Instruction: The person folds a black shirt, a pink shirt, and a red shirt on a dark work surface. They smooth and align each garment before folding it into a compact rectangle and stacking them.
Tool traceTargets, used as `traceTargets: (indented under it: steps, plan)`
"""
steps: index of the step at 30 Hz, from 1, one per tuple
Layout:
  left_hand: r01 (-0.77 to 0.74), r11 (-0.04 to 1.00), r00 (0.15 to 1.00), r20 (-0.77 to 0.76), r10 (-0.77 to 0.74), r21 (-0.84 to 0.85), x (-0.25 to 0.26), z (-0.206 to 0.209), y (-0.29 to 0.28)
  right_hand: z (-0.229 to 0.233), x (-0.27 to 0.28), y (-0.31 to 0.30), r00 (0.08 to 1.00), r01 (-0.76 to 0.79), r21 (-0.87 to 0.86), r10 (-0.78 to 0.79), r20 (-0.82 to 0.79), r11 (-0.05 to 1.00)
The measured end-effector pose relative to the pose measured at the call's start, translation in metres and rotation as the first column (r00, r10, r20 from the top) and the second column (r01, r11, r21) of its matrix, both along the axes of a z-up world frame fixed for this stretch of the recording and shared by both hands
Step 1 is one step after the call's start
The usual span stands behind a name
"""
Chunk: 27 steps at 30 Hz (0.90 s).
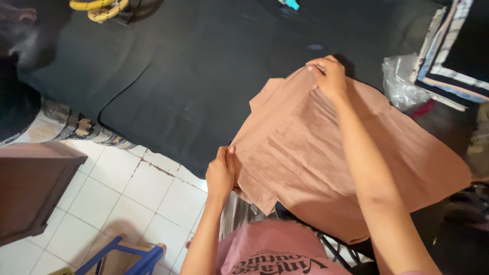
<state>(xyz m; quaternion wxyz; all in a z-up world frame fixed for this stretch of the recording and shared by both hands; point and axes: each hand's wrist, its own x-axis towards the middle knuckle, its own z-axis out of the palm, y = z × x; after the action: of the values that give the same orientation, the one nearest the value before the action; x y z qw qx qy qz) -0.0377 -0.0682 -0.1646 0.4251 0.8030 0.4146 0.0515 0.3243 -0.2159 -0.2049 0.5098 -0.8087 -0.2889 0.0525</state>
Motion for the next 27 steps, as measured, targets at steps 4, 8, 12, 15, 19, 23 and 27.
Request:
traceTargets:
  steps: [4,8,12,15,19,23,27]
  plan:
    - [-0.052,0.998,0.998,-0.018,0.052,0.021,-0.003,0.009,0.01,-0.008,-0.004,0.033,0.998,-0.003,-0.066,0.007,0.06,0.998]
    - [-0.138,0.99,0.99,0.005,0.138,-0.037,-0.012,0.021,0.017,-0.007,0.001,0.074,0.98,-0.031,-0.018,0.034,0.197,0.999]
    - [-0.193,0.964,0.974,0.153,0.165,0.185,-0.016,0.021,0.029,-0.005,-0.001,0.113,0.981,-0.035,0.119,0.011,0.194,0.992]
    - [-0.144,0.967,0.988,-0.016,0.151,0.209,-0.015,0.011,0.045,-0.003,-0.009,0.132,0.948,-0.088,0.136,0.041,0.317,0.987]
    - [-0.065,0.89,0.994,0.109,0.018,0.45,0.0,-0.011,0.055,-0.004,-0.041,0.133,0.95,-0.098,0.056,0.076,0.304,0.994]
    - [0.252,0.762,0.938,0.042,-0.343,0.597,0.046,-0.032,0.053,-0.013,-0.11,0.11,0.906,-0.084,-0.145,0.136,0.401,0.986]
    - [0.354,0.755,0.852,0.143,-0.504,0.552,0.093,-0.045,0.046,-0.018,-0.164,0.08,0.972,-0.057,0.03,0.049,0.229,0.998]
